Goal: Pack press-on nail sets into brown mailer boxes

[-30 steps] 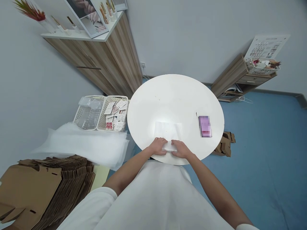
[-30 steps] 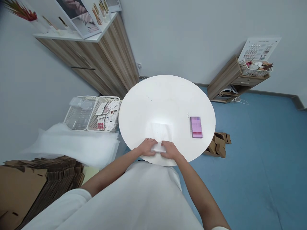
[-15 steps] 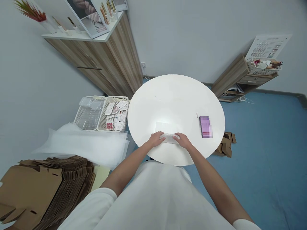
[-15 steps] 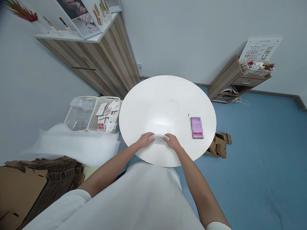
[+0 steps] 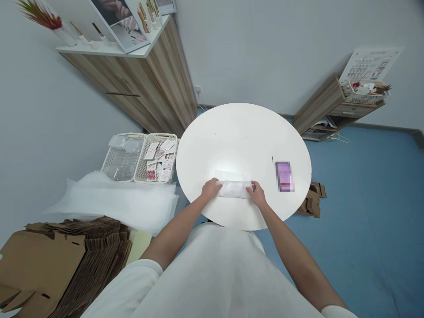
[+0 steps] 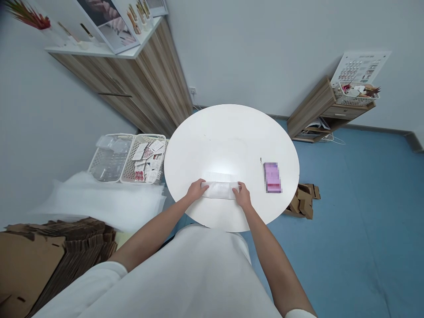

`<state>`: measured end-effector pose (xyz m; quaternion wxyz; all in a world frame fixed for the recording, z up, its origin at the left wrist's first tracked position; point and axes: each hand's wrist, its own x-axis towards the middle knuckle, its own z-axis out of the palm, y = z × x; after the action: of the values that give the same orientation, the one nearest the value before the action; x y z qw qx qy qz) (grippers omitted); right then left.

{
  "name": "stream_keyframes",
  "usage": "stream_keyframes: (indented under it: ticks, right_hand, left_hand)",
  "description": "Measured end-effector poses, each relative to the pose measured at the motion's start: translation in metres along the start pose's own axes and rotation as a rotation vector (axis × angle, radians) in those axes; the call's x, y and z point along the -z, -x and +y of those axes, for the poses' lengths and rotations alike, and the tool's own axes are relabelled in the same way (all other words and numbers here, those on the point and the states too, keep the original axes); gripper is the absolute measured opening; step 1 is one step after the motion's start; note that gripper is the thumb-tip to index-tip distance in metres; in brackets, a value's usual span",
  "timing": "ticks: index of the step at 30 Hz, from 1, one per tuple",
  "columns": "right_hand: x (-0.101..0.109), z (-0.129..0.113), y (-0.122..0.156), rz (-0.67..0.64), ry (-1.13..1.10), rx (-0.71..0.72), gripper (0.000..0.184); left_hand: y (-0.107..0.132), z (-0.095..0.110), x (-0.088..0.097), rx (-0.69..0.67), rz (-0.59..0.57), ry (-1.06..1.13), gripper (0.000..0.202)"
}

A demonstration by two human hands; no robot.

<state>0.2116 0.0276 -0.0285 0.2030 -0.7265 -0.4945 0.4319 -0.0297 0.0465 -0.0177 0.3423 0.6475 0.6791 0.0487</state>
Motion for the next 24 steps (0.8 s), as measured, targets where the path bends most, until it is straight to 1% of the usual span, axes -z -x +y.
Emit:
stream_keyframes:
  ticks: [2,4,6,7,9,11,13,15,18,20,22,24]
  right_hand:
    - [-0.001,0.004,0.001,0.036,-0.012,0.025,0.052]
    - [-0.002,0.008,0.004,0.095,-0.011,0.041,0.054]
    - [-0.003,0.013,0.009,0.148,-0.016,0.042,0.056]
    - [-0.004,0.015,0.011,0.162,-0.023,0.037,0.058]
    - [-0.007,0.018,0.017,0.159,-0.043,0.020,0.061]
    - [-0.011,0.019,0.022,0.128,-0.061,-0.010,0.065]
    - [-0.014,0.017,0.025,0.098,-0.078,-0.054,0.068]
    - [-0.015,0.014,0.024,0.089,-0.109,-0.097,0.071]
    - [-0.013,0.008,0.021,0.088,-0.148,-0.128,0.071]
    - [-0.009,0.004,0.019,0.030,-0.167,-0.117,0.065]
    - [-0.005,-0.001,0.018,-0.054,-0.200,-0.098,0.054]
    - [-0.003,-0.005,0.017,-0.102,-0.228,-0.081,0.043]
  left_hand:
    - [0.002,0.001,0.000,-0.004,0.067,-0.043,0.039]
    - [0.006,0.003,0.001,-0.043,0.154,-0.105,0.044]
    - [0.012,0.009,0.002,-0.130,0.223,-0.168,0.047]
    - [0.015,0.013,0.002,-0.195,0.237,-0.197,0.046]
    - [0.021,0.020,0.001,-0.355,0.204,-0.255,0.043]
    - [0.027,0.027,-0.005,-0.511,0.096,-0.312,0.038]
    - [0.032,0.031,-0.012,-0.593,-0.014,-0.361,0.037]
    - [0.035,0.032,-0.019,-0.599,-0.065,-0.393,0.039]
    - [0.036,0.030,-0.023,-0.585,-0.082,-0.412,0.042]
    - [0.036,0.029,-0.022,-0.595,-0.096,-0.416,0.043]
    - [0.035,0.028,-0.021,-0.604,-0.105,-0.416,0.044]
    - [0.035,0.028,-0.020,-0.604,-0.108,-0.413,0.044]
